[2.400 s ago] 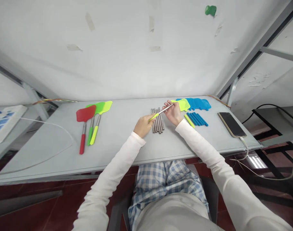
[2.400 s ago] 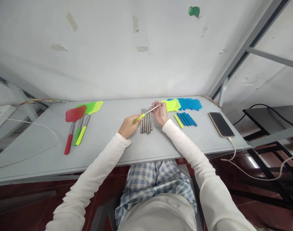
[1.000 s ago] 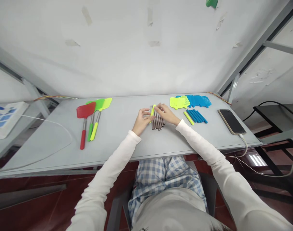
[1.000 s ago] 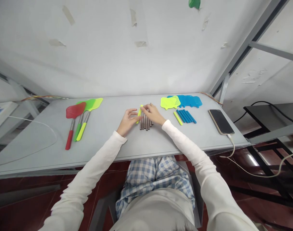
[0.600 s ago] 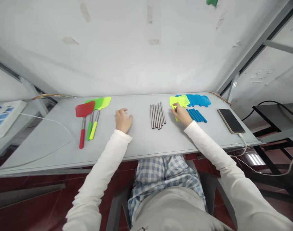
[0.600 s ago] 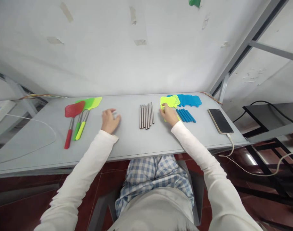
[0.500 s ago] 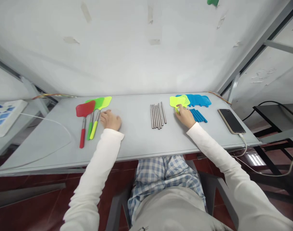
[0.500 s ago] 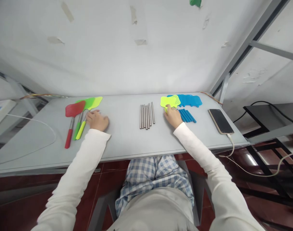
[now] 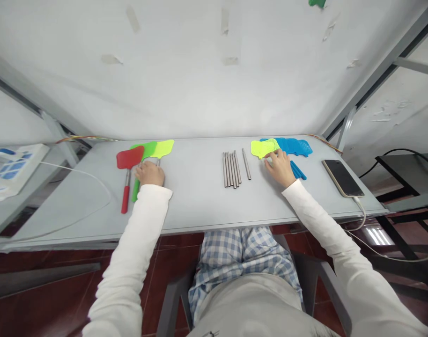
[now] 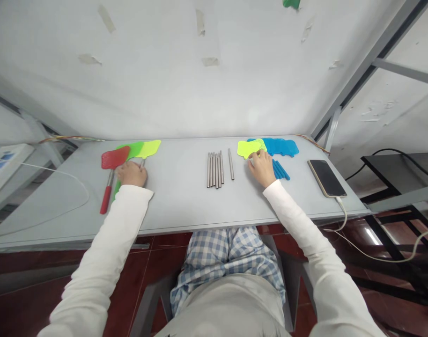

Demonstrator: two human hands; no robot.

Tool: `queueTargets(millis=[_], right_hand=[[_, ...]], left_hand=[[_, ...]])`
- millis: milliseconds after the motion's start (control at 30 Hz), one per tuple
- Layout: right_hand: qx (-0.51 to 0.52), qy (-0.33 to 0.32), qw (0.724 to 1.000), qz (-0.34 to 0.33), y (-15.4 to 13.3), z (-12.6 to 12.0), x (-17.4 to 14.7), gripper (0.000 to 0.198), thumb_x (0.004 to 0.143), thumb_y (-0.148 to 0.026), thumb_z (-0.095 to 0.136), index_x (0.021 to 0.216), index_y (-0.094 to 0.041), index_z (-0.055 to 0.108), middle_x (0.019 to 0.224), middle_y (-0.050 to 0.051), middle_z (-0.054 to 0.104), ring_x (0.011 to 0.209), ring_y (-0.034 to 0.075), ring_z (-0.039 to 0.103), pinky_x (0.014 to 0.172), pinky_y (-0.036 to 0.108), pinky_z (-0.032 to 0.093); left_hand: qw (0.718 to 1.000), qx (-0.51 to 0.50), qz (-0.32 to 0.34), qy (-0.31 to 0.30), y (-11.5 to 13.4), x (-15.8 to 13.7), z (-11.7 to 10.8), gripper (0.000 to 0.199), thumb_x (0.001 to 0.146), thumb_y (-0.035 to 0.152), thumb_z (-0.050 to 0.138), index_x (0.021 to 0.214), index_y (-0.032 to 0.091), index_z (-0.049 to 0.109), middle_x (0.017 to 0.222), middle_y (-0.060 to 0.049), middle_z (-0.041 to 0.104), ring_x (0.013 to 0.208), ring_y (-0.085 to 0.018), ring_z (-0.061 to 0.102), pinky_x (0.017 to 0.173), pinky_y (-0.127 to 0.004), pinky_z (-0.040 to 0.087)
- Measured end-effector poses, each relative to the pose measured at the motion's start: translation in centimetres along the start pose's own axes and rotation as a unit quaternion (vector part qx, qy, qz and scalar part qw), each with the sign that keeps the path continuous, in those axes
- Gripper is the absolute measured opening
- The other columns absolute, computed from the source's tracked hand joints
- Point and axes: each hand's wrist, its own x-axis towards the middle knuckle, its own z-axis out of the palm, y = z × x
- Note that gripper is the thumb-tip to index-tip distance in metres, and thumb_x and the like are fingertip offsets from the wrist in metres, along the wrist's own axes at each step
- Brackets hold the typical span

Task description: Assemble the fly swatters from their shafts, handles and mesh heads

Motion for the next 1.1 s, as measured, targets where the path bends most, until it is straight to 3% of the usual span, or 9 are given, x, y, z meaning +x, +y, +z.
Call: queueTargets(millis=[133, 233, 400, 533, 633, 733, 833, 967, 1100], right_hand=[[0.060, -0.013, 0.997, -0.047, -2.6, 0.3, 0.6, 0.034, 0.093, -0.033, 0.035, 0.101, -0.016, 0.064, 0.105, 0.016, 0.054, 0.099, 0.030, 0.048, 0.085, 0.043, 0.035], [0.080, -0.028, 0.994, -0.072, -4.0, 0.5, 0.9, 0.033, 0.094, -0.033, 0.035, 0.099, -0.017, 0.064, 0.106, 0.015, 0.054, 0.098, 0.029, 0.048, 0.086, 0.044, 0.036], [0.220, -0.034, 0.973, -0.058, -5.8, 0.5, 1.3, 0.038, 0.096, -0.040, 0.033, 0.106, -0.017, 0.061, 0.107, 0.013, 0.055, 0.102, 0.025, 0.049, 0.094, 0.044, 0.038], [0.382, -0.011, 0.924, -0.005, -6.8, -0.4, 2.2, 0.050, 0.093, -0.055, 0.036, 0.127, -0.020, 0.047, 0.125, 0.013, 0.050, 0.117, 0.022, 0.046, 0.103, 0.042, 0.037], [0.481, -0.010, 0.876, 0.018, -6.7, -1.1, 3.0, 0.050, 0.088, -0.062, 0.042, 0.118, -0.023, 0.052, 0.118, 0.010, 0.056, 0.114, 0.022, 0.051, 0.098, 0.040, 0.044], [0.569, -0.022, 0.821, 0.047, -6.0, -1.4, 3.5, 0.046, 0.083, -0.064, 0.050, 0.102, -0.023, 0.056, 0.097, 0.006, 0.061, 0.088, 0.019, 0.059, 0.074, 0.034, 0.054], [0.612, -0.024, 0.788, 0.063, -5.4, -1.4, 3.4, 0.041, 0.078, -0.062, 0.058, 0.092, -0.023, 0.056, 0.084, 0.003, 0.059, 0.069, 0.015, 0.057, 0.058, 0.030, 0.051], [0.590, -0.017, 0.802, 0.091, -4.8, -1.7, 3.2, 0.039, 0.074, -0.060, 0.062, 0.085, -0.022, 0.059, 0.077, 0.001, 0.059, 0.064, 0.014, 0.055, 0.055, 0.029, 0.046], [0.563, 0.005, 0.816, 0.129, -3.9, -2.1, 3.6, 0.036, 0.068, -0.055, 0.067, 0.074, -0.020, 0.063, 0.070, 0.001, 0.060, 0.064, 0.014, 0.053, 0.056, 0.029, 0.044]], left_hand=[[0.996, -0.027, 0.086, -0.027, 0.7, -1.1, 0.7, 0.030, 0.083, 0.021, 0.044, 0.108, 0.006, 0.053, 0.114, -0.026, 0.054, 0.114, -0.038, 0.050, 0.096, -0.052, 0.039], [0.993, -0.050, 0.107, -0.030, 1.2, -1.9, 0.7, 0.031, 0.083, 0.019, 0.043, 0.109, 0.005, 0.055, 0.112, -0.026, 0.053, 0.113, -0.037, 0.051, 0.099, -0.052, 0.038], [0.964, -0.164, 0.203, -0.060, 3.0, -3.7, -0.2, 0.030, 0.084, 0.016, 0.045, 0.111, 0.011, 0.057, 0.115, -0.018, 0.046, 0.107, -0.027, 0.055, 0.096, -0.042, 0.045], [0.897, -0.268, 0.332, -0.115, 6.3, -5.9, -1.5, 0.028, 0.088, 0.022, 0.046, 0.113, 0.017, 0.057, 0.109, -0.009, 0.047, 0.087, -0.016, 0.057, 0.084, -0.033, 0.051], [0.863, -0.309, 0.381, -0.121, 8.9, -7.3, -2.2, 0.026, 0.087, 0.019, 0.046, 0.111, 0.019, 0.056, 0.108, -0.007, 0.049, 0.080, -0.013, 0.055, 0.076, -0.029, 0.051], [0.853, -0.329, 0.391, -0.104, 11.2, -8.1, -2.1, 0.027, 0.088, 0.019, 0.047, 0.112, 0.020, 0.056, 0.108, -0.007, 0.052, 0.092, -0.015, 0.056, 0.079, -0.029, 0.049], [0.864, -0.317, 0.380, -0.099, 13.2, -8.4, -1.4, 0.026, 0.091, 0.031, 0.047, 0.112, 0.020, 0.058, 0.103, -0.008, 0.055, 0.094, -0.018, 0.057, 0.080, -0.030, 0.047], [0.874, -0.296, 0.376, -0.091, 14.6, -8.5, -0.8, 0.026, 0.093, 0.034, 0.043, 0.100, 0.020, 0.064, 0.095, -0.007, 0.062, 0.087, -0.019, 0.058, 0.079, -0.031, 0.044], [0.870, -0.316, 0.366, -0.097, 14.3, -8.4, -0.8, 0.024, 0.091, 0.033, 0.046, 0.090, 0.021, 0.067, 0.088, -0.005, 0.068, 0.078, -0.018, 0.059, 0.075, -0.030, 0.043]])
